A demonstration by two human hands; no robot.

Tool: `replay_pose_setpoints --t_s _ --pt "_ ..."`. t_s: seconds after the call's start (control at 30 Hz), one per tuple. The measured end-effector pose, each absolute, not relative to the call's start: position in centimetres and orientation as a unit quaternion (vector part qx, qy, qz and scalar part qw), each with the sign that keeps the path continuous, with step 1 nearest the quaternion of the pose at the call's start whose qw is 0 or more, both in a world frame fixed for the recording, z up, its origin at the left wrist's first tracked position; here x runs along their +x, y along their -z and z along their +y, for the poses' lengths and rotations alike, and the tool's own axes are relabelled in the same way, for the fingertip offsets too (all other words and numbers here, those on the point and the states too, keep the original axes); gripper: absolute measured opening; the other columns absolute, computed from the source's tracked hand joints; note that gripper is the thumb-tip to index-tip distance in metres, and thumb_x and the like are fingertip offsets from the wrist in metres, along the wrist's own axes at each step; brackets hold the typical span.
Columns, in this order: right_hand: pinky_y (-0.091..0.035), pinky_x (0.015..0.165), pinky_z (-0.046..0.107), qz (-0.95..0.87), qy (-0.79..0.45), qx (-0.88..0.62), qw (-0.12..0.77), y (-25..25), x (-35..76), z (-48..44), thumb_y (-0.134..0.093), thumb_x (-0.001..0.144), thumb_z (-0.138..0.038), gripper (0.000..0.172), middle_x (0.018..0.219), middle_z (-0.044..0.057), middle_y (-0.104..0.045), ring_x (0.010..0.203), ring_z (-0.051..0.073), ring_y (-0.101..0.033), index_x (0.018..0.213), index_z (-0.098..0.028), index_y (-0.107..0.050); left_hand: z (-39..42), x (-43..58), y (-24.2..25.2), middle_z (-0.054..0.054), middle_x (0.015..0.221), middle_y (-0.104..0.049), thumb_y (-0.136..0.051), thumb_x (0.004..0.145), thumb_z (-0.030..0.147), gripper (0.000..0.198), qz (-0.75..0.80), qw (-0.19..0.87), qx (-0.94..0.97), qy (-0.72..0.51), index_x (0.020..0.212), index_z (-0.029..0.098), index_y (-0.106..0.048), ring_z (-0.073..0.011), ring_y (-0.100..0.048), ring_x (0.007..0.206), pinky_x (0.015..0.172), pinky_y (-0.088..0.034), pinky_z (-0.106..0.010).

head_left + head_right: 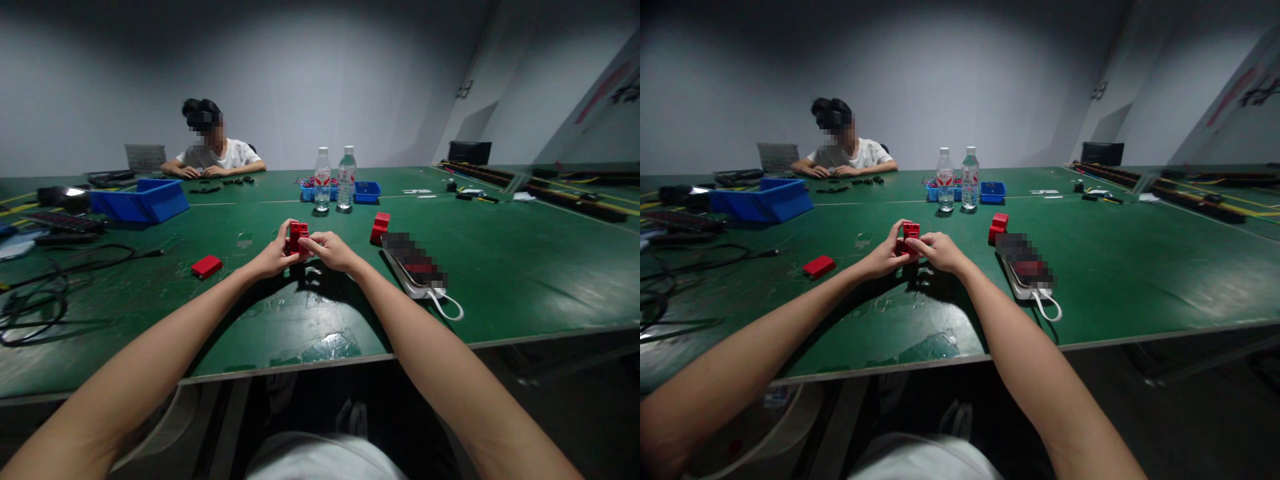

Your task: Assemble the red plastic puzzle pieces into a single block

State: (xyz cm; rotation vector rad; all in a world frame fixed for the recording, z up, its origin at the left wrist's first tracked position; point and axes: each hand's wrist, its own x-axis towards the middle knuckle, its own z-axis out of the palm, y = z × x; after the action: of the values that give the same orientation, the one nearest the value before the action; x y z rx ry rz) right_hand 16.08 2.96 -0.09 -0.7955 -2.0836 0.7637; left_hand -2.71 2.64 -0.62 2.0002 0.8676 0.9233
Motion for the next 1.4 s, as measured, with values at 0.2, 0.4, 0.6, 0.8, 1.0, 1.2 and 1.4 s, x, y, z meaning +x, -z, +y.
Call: replay_pose_setpoints --t_s 0.2,0.4,0.6,0.8,1.0,1.2,1.4 --pt "-0.029 0.058 0.024 -0.806 -0.293 -0.346 0.38 0.2 16.1 2.8 -0.044 0.084 -0.062 0.055 0.061 0.0 -0.049 0.058 0.01 -0.039 0.066 -0.013 -0.061 2.8 -2.8 0.7 -0.009 0.104 -0.063 -0.071 0.073 0.038 0.088 0.349 0.38 0.78 -0.354 0.138 0.02 -0.015 -0.0187 -0.065 0.088 0.079 -0.052 -0.034" --pt "-0.026 0.055 0.024 -0.801 -0.225 -0.386 0.399 -0.5 16.1 2.1 -0.045 0.083 -0.065 0.057 0.056 -0.002 -0.044 0.054 0.009 -0.037 0.059 -0.015 -0.054 2.7 -2.4 0.9 -0.013 0.115 -0.06 -0.071 0.073 0.044 0.082 0.324 0.417 0.767 -0.365 0.134 0.019 -0.021 -0.0227 -0.065 0.098 0.086 -0.052 -0.037" --pt "-0.029 0.057 0.024 -0.805 -0.223 -0.375 0.403 -0.5 16.2 2.1 -0.04 0.085 -0.065 0.057 0.059 -0.001 -0.047 0.057 0.01 -0.039 0.062 -0.015 -0.054 2.7 -2.3 1.0 -0.011 0.116 -0.061 -0.059 0.082 0.052 0.071 0.324 0.441 0.749 -0.373 0.134 0.02 -0.023 -0.0238 -0.063 0.105 0.087 -0.052 -0.037" --pt "-0.026 0.053 0.024 -0.805 -0.214 -0.381 0.401 -0.9 16.3 2.0 -0.035 0.088 -0.064 0.061 0.056 -0.001 -0.045 0.054 0.009 -0.039 0.059 -0.015 -0.055 2.3 -1.8 0.7 -0.01 0.112 -0.064 -0.057 0.084 0.051 0.061 0.312 0.46 0.741 -0.376 0.129 0.019 -0.031 -0.023 -0.063 0.104 0.087 -0.051 -0.036" --pt "-0.025 0.053 0.024 -0.808 -0.212 -0.386 0.392 -1.0 16.4 1.9 -0.033 0.088 -0.065 0.063 0.055 -0.001 -0.045 0.054 0.01 -0.039 0.06 -0.014 -0.058 2.1 -1.5 0.7 -0.009 0.108 -0.065 -0.059 0.083 0.048 0.061 0.314 0.458 0.741 -0.378 0.128 0.018 -0.031 -0.0224 -0.065 0.099 0.085 -0.051 -0.036" --pt "-0.027 0.056 0.025 -0.815 -0.172 -0.404 0.378 -0.5 16.6 2.3 -0.03 0.089 -0.066 0.062 0.06 0.001 -0.052 0.057 0.011 -0.043 0.062 -0.016 -0.054 2.6 -1.7 1.1 -0.01 0.113 -0.062 -0.061 0.082 0.048 0.059 0.327 0.438 0.741 -0.39 0.125 0.019 -0.034 -0.0213 -0.064 0.099 0.086 -0.05 -0.035" --pt "-0.033 0.062 0.027 -0.782 -0.197 -0.476 0.352 -0.3 16.6 2.4 -0.03 0.086 -0.071 0.061 0.069 0.005 -0.059 0.064 0.015 -0.05 0.075 -0.017 -0.057 2.5 -1.6 1.0 -0.009 0.111 -0.063 -0.063 0.08 0.047 0.06 0.33 0.441 0.734 -0.398 0.125 0.019 -0.036 -0.0218 -0.064 0.098 0.084 -0.05 -0.036"
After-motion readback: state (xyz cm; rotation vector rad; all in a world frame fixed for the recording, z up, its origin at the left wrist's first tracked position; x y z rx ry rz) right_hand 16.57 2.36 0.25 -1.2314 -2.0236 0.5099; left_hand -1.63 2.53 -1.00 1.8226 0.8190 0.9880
